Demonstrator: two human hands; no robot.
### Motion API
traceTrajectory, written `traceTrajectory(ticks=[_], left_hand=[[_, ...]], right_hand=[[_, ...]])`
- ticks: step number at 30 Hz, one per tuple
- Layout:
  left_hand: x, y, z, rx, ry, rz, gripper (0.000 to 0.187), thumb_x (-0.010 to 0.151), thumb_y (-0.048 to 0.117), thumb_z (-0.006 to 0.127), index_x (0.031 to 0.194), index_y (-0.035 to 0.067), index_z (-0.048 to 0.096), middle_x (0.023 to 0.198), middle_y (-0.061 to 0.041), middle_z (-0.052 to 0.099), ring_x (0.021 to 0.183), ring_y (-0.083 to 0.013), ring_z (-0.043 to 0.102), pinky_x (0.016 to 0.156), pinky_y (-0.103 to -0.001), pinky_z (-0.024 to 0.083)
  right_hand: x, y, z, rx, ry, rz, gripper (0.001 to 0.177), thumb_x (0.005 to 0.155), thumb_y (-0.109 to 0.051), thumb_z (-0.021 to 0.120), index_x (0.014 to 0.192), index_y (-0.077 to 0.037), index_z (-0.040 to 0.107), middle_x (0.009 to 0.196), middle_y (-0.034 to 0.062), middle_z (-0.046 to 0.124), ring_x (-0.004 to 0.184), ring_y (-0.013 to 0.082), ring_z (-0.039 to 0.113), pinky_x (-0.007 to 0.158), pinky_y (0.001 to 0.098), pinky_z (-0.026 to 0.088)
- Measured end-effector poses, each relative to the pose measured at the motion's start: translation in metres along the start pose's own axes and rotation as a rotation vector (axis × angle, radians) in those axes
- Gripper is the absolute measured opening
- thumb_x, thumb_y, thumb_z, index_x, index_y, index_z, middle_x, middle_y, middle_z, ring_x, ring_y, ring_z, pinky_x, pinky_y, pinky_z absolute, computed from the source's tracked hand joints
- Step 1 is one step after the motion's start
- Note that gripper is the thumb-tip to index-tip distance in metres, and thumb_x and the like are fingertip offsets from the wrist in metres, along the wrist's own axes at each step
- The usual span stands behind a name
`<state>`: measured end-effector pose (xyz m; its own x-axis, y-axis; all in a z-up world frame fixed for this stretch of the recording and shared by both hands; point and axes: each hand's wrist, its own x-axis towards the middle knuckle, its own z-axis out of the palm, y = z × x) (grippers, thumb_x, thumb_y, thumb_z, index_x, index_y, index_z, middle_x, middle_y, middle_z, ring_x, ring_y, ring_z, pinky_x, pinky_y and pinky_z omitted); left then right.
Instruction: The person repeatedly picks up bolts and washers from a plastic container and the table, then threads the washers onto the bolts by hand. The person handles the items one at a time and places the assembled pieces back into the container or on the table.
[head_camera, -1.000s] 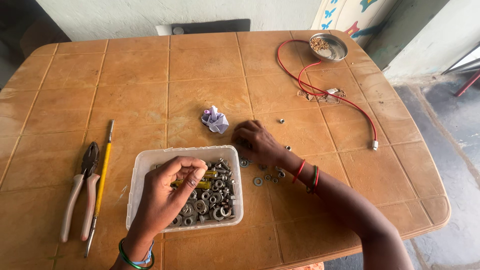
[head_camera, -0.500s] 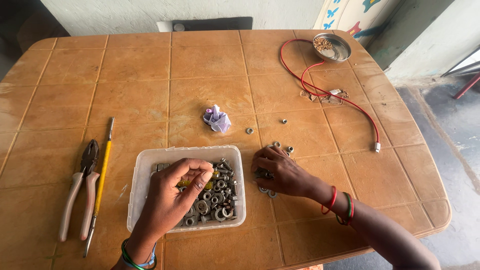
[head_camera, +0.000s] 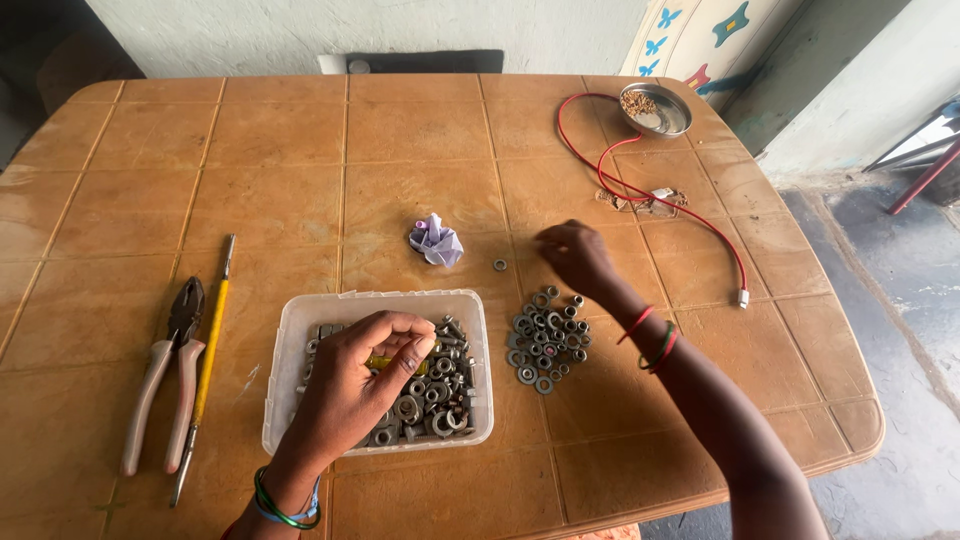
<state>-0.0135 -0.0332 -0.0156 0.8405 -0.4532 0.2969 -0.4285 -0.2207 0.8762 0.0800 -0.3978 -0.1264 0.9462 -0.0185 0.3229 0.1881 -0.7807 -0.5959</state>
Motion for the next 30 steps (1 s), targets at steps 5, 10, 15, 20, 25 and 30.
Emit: traceTrajectory(ticks=[5, 10, 15, 20, 25, 30], left_hand=[[0.001, -0.001, 0.001, -0.005, -0.005, 0.003, 0.02, 0.094, 0.018, 0.071, 0.108, 0.004, 0.072, 0.097, -0.005, 0.081, 0.088, -0.0125, 0.078, 0.078, -0.028, 0.062], [0.0, -0.002, 0.003, 0.006, -0.005, 0.076, 0.019, 0.094, 0.018, 0.071, 0.108, 0.004, 0.072, 0.099, -0.005, 0.08, 0.089, -0.0128, 0.078, 0.079, -0.028, 0.063], [-0.002, 0.003, 0.011, 0.065, 0.01, 0.095, 0.018, 0.094, 0.018, 0.072, 0.106, 0.005, 0.071, 0.095, -0.006, 0.08, 0.084, -0.0152, 0.079, 0.074, -0.029, 0.062], [-0.013, 0.007, 0.027, 0.28, 0.01, 0.316, 0.014, 0.095, 0.017, 0.071, 0.105, 0.006, 0.069, 0.093, -0.008, 0.075, 0.083, -0.0214, 0.074, 0.07, -0.035, 0.059], [-0.015, 0.004, 0.044, 0.357, -0.014, 0.461, 0.014, 0.096, 0.015, 0.069, 0.107, 0.005, 0.067, 0.096, -0.008, 0.072, 0.087, -0.0239, 0.071, 0.077, -0.038, 0.058], [-0.016, 0.006, 0.045, 0.377, -0.028, 0.415, 0.015, 0.095, 0.014, 0.068, 0.107, 0.005, 0.067, 0.095, -0.008, 0.072, 0.089, -0.0283, 0.069, 0.081, -0.042, 0.054]], right_hand=[[0.001, -0.04, 0.021, 0.027, -0.053, -0.491, 0.006, 0.093, -0.015, 0.075, 0.096, -0.011, 0.079, 0.096, 0.0042, 0.08, 0.084, 0.0209, 0.068, 0.077, 0.0365, 0.056], [-0.021, -0.056, 0.011, 0.018, -0.201, -0.337, 0.006, 0.09, -0.01, 0.073, 0.093, -0.011, 0.078, 0.087, 0.0049, 0.076, 0.081, 0.0179, 0.07, 0.076, 0.0341, 0.057], [-0.055, -0.068, -0.01, 0.154, -0.256, -0.372, 0.01, 0.09, -0.007, 0.072, 0.098, -0.007, 0.076, 0.097, 0.0079, 0.076, 0.087, 0.0205, 0.073, 0.077, 0.0347, 0.058], [-0.069, -0.067, -0.034, 0.293, -0.122, -0.214, 0.019, 0.095, -0.007, 0.066, 0.112, -0.007, 0.075, 0.104, 0.0084, 0.076, 0.09, 0.0206, 0.076, 0.08, 0.0323, 0.063], [-0.07, -0.064, -0.046, 0.002, -0.117, -0.187, 0.018, 0.093, -0.007, 0.067, 0.109, -0.008, 0.076, 0.102, 0.0098, 0.077, 0.082, 0.0239, 0.075, 0.073, 0.0356, 0.058], [-0.079, -0.064, -0.046, -0.121, -0.138, -0.179, 0.02, 0.091, -0.008, 0.068, 0.109, -0.007, 0.075, 0.106, 0.0116, 0.075, 0.091, 0.0294, 0.071, 0.081, 0.0403, 0.055]])
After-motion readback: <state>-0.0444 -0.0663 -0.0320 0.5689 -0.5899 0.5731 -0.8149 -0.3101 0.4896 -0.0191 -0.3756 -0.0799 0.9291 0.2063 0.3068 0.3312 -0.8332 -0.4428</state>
